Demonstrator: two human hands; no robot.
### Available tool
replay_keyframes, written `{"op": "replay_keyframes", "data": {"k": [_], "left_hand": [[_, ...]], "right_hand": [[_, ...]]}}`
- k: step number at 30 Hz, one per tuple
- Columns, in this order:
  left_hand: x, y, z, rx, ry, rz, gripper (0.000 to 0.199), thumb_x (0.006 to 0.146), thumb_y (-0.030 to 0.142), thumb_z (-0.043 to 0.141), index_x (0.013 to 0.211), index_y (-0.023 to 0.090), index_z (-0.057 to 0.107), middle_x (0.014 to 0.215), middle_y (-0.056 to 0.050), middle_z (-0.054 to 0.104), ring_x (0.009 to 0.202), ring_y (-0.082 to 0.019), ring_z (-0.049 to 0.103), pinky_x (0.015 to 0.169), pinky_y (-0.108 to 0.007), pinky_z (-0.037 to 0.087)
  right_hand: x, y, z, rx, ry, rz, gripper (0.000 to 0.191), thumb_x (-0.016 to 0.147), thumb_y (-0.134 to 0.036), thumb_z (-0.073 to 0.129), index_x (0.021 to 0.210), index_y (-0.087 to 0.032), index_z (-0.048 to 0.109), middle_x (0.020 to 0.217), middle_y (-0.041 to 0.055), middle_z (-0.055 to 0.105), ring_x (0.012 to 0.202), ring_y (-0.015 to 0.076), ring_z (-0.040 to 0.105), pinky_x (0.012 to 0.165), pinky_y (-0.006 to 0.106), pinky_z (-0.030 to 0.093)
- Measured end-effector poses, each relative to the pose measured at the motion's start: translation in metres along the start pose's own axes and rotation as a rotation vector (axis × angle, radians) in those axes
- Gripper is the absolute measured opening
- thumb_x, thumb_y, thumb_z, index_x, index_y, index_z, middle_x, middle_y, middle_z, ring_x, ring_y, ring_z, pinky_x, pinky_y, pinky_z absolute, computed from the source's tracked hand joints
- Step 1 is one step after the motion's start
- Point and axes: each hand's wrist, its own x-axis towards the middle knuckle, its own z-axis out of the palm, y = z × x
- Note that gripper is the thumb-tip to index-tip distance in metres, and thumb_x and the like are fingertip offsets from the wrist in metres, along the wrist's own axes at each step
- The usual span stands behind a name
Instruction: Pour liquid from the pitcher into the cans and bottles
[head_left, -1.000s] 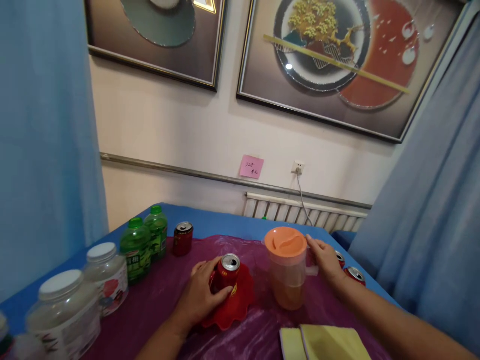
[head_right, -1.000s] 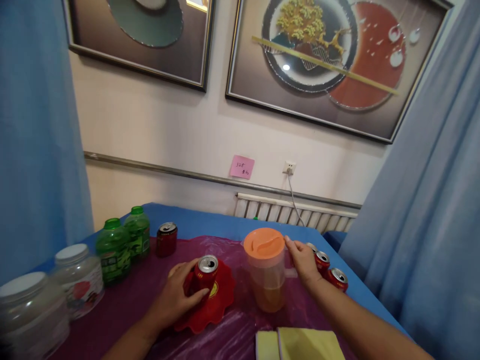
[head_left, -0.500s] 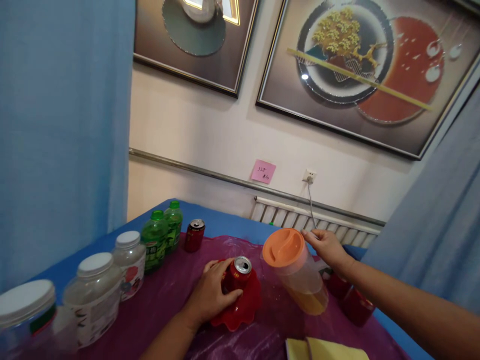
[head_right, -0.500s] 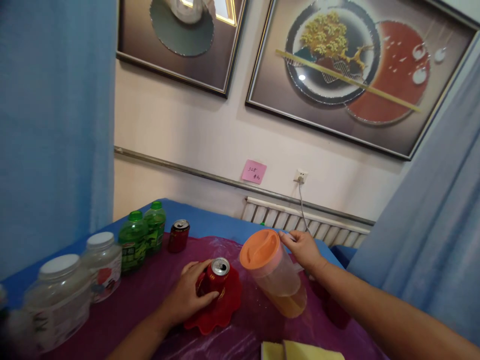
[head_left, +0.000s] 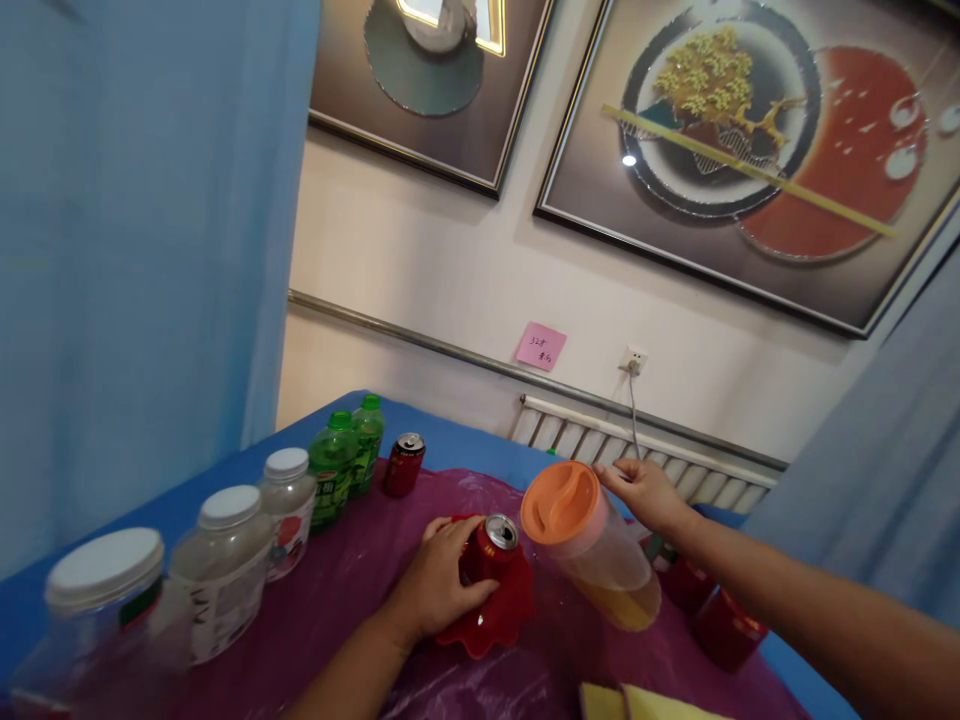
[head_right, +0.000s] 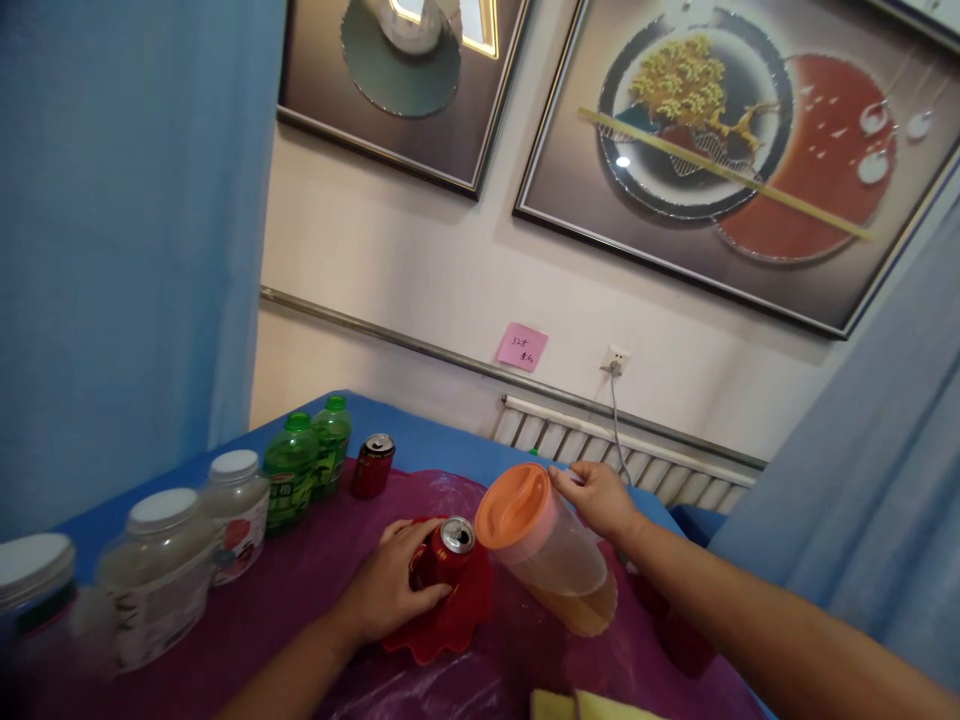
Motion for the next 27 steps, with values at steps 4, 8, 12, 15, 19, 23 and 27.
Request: {"op": "replay_keyframes", "data": {"k": [4, 8, 12, 15, 19, 23, 27], "left_hand": [[-0.0006, -0.0001, 0.0001, -0.013, 0.004, 0.026, 0.074, 0.062, 0.028, 0.08, 0.133, 0.024, 0.059, 0.133, -0.009, 0.067, 0.125, -0.036, 0.056, 0.114, -0.056, 0.034], [-0.0007, -0.0015, 0.0009, -0.012, 0.001, 0.038, 0.074, 0.062, 0.027, 0.08, 0.133, 0.025, 0.059, 0.132, -0.009, 0.068, 0.124, -0.036, 0.058, 0.114, -0.056, 0.035], [-0.0011, -0.0014, 0.0015, -0.014, 0.014, 0.03, 0.072, 0.063, 0.028, 0.08, 0.132, 0.024, 0.06, 0.132, -0.01, 0.068, 0.124, -0.036, 0.058, 0.112, -0.056, 0.037], [-0.0013, -0.0003, 0.001, -0.016, 0.021, 0.026, 0.073, 0.063, 0.028, 0.08, 0.133, 0.024, 0.06, 0.132, -0.01, 0.068, 0.124, -0.036, 0.058, 0.112, -0.055, 0.038], [-0.0016, 0.0004, 0.0005, -0.022, 0.005, 0.02, 0.075, 0.063, 0.028, 0.081, 0.134, 0.024, 0.059, 0.134, -0.01, 0.066, 0.125, -0.036, 0.057, 0.113, -0.056, 0.037], [-0.0021, -0.0007, 0.0014, -0.019, -0.005, 0.012, 0.075, 0.062, 0.029, 0.082, 0.134, 0.023, 0.059, 0.136, -0.01, 0.066, 0.126, -0.037, 0.056, 0.113, -0.055, 0.036], [-0.0024, -0.0021, 0.0024, -0.026, 0.012, 0.037, 0.073, 0.063, 0.03, 0.081, 0.133, 0.025, 0.059, 0.134, -0.009, 0.067, 0.125, -0.036, 0.057, 0.112, -0.054, 0.037]], "right_hand": [[0.0018, -0.0067, 0.0014, -0.001, -0.004, -0.016, 0.055, 0.081, -0.062, 0.053, 0.053, -0.025, 0.024, 0.052, -0.0066, 0.019, 0.049, 0.0092, 0.02, 0.045, 0.026, 0.016], [0.0026, -0.0105, 0.002, -0.017, -0.012, -0.028, 0.054, 0.081, -0.061, 0.053, 0.052, -0.025, 0.026, 0.051, -0.0064, 0.02, 0.048, 0.0091, 0.021, 0.045, 0.027, 0.016], [0.0032, -0.0103, 0.0027, -0.026, -0.021, -0.041, 0.054, 0.082, -0.059, 0.055, 0.052, -0.025, 0.025, 0.052, -0.0065, 0.019, 0.048, 0.009, 0.02, 0.045, 0.027, 0.015], [0.004, -0.0091, 0.0026, -0.051, -0.037, -0.042, 0.054, 0.083, -0.059, 0.054, 0.053, -0.025, 0.025, 0.052, -0.0064, 0.019, 0.049, 0.009, 0.02, 0.046, 0.027, 0.014], [0.005, -0.0083, 0.0021, -0.079, -0.039, -0.045, 0.054, 0.083, -0.061, 0.053, 0.053, -0.025, 0.024, 0.052, -0.0065, 0.019, 0.05, 0.0092, 0.02, 0.048, 0.028, 0.013], [0.0058, -0.0073, 0.0023, -0.071, -0.043, -0.057, 0.055, 0.084, -0.06, 0.053, 0.053, -0.025, 0.024, 0.052, -0.0068, 0.019, 0.05, 0.0091, 0.019, 0.049, 0.029, 0.013], [0.0071, -0.0051, 0.0027, -0.066, -0.036, -0.059, 0.056, 0.084, -0.06, 0.054, 0.052, -0.025, 0.025, 0.051, -0.0069, 0.019, 0.049, 0.0089, 0.019, 0.048, 0.028, 0.013]]}}
